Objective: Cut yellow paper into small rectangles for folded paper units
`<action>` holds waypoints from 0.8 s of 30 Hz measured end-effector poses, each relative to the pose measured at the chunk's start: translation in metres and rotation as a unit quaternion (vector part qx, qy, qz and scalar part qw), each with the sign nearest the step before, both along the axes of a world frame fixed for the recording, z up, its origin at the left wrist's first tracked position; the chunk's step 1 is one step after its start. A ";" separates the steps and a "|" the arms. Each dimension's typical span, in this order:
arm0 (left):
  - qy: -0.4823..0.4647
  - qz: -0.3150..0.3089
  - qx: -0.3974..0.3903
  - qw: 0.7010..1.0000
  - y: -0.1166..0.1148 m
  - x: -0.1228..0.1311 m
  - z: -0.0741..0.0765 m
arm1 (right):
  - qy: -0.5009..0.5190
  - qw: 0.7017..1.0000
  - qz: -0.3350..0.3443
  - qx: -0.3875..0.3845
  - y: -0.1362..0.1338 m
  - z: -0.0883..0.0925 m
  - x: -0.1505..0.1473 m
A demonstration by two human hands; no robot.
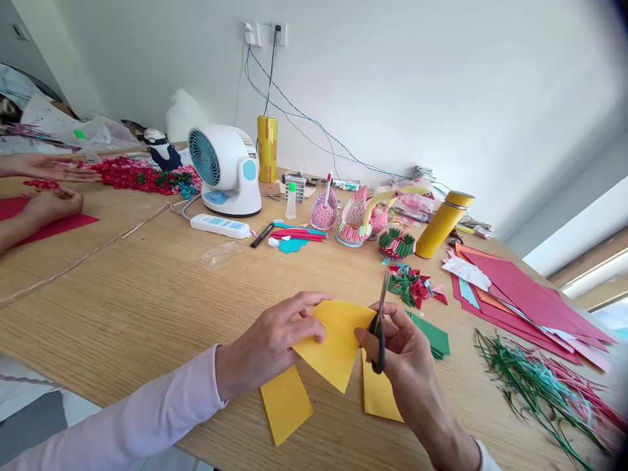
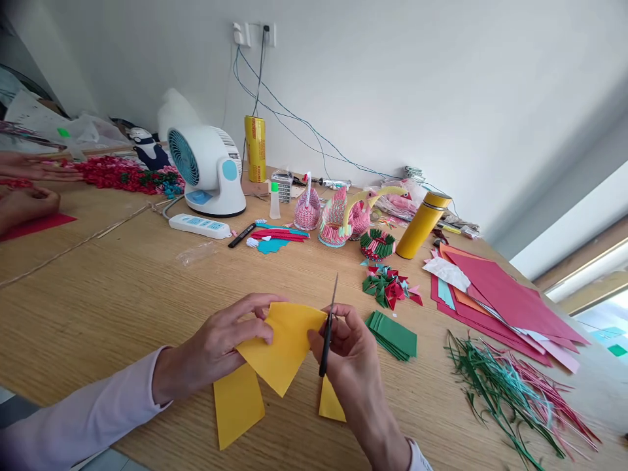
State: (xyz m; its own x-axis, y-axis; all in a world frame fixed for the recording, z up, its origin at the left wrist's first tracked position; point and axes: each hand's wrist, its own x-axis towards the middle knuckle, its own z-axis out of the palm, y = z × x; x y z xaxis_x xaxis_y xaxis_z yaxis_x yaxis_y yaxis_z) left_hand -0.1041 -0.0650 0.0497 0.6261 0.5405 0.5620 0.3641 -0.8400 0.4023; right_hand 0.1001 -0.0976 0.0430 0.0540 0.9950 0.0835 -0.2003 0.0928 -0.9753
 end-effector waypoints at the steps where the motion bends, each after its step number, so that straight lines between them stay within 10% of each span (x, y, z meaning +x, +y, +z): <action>1: -0.015 0.011 0.025 1.000 0.000 0.001 -0.001 | 0.028 1.000 -0.001 -0.012 -0.001 0.002 0.001; 7: -0.065 -0.044 0.095 0.992 0.007 0.009 0.000 | 0.085 0.995 0.010 -0.056 -0.002 -0.001 0.007; 11: -0.120 -0.023 -0.101 0.987 0.014 0.018 0.002 | 0.045 0.998 -0.040 -0.029 0.001 0.001 0.018; 16: -0.198 -0.031 -0.374 0.905 0.021 0.035 0.010 | -0.007 1.000 -0.015 0.022 -0.001 0.015 0.028; 24: -0.243 -0.104 -0.512 0.818 0.024 0.051 0.006 | 0.076 0.995 -0.061 -0.034 0.001 0.001 0.018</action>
